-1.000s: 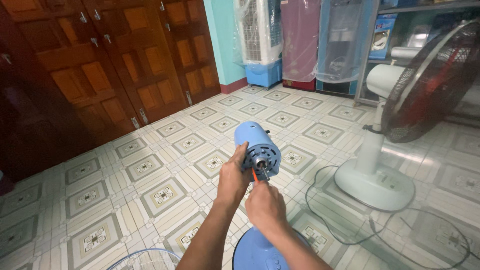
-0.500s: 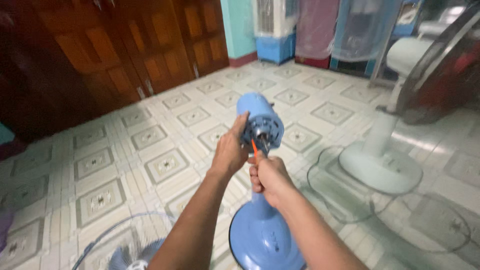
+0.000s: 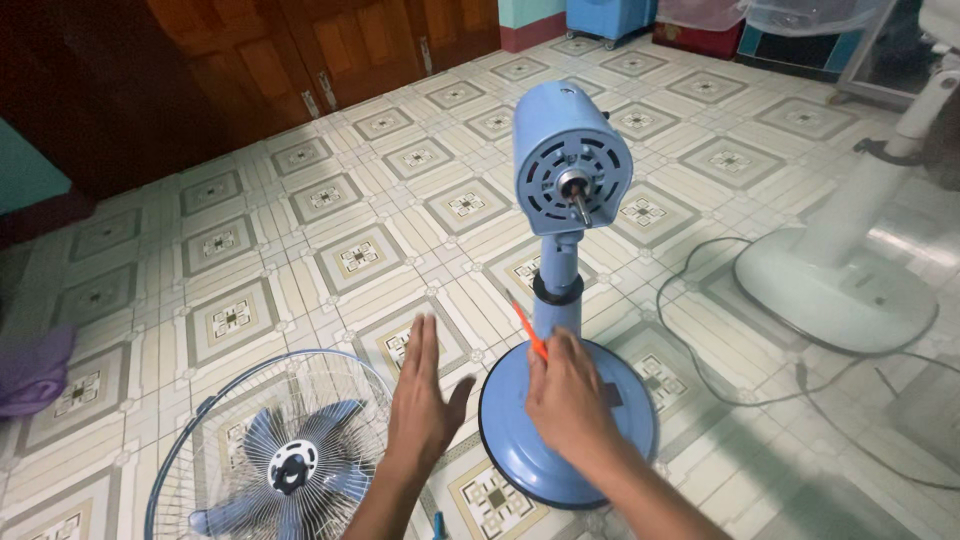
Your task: The person uses an orange screwdriver to loosen and remove the rear motor housing of a blue pedestal fan. They then reposition the fan head and continue to unscrew the central shaft nut while holding the fan steady.
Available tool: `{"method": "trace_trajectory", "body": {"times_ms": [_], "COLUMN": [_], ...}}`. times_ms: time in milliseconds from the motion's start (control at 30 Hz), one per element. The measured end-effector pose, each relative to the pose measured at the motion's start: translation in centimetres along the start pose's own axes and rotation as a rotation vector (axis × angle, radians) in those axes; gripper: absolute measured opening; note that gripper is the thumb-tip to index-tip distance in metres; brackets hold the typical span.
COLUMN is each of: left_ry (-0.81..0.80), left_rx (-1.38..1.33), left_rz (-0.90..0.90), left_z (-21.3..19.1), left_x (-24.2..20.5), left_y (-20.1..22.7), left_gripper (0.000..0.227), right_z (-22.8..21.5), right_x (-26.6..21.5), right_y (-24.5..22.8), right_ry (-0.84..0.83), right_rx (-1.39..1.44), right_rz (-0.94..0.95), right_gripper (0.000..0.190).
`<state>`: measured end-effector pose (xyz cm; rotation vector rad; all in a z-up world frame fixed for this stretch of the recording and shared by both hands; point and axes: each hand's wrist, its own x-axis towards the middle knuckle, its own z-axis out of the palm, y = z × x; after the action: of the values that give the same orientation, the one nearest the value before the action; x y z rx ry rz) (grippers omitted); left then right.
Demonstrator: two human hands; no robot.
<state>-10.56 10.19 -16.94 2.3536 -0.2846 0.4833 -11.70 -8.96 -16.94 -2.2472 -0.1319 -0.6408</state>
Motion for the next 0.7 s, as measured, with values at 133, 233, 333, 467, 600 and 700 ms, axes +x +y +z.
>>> {"method": "trace_trajectory", "body": {"times_ms": [133, 233, 333, 467, 600, 700], "left_ry": [-0.022, -0.112, -0.137, -0.172, -0.198, -0.253], "left_rx": [0.076, 0.128, 0.150, 0.117, 0.064, 0.118], "left_rz": [-0.042, -0.217, -0.236, -0.368, -0.487, -0.491], "left_z": [1.3, 2.4, 3.9, 5.9, 8.7, 11.3], "left_x": [-4.0, -6.3, -8.2, -11.3, -14.4, -17.4], "left_y": [-3.7, -6.5, -9.4, -13.6, -18.4, -21.9], "left_gripper": [0.100, 0.101, 0.094, 0.077, 0.045, 0.040], "right_z": [2.2, 3.5, 4.7, 6.5, 8.5, 10.4], "right_x": [-2.6, -4.2, -5.7, -8.5, -11.1, -13.8], "right_y": [2.5, 4.0, 5.0, 6.2, 8.5, 10.9], "right_ry": [0.009, -0.102, -0.144, -0.344, -0.383, -0.461], "right_rx": [-0.060, -0.045, -0.004, -0.029, -0.059, -0.118], "right_rz": [-0.042, 0.068, 0.047, 0.209, 0.136, 0.134], "right_gripper": [0.033, 0.027, 0.022, 0.022, 0.021, 0.025]}}
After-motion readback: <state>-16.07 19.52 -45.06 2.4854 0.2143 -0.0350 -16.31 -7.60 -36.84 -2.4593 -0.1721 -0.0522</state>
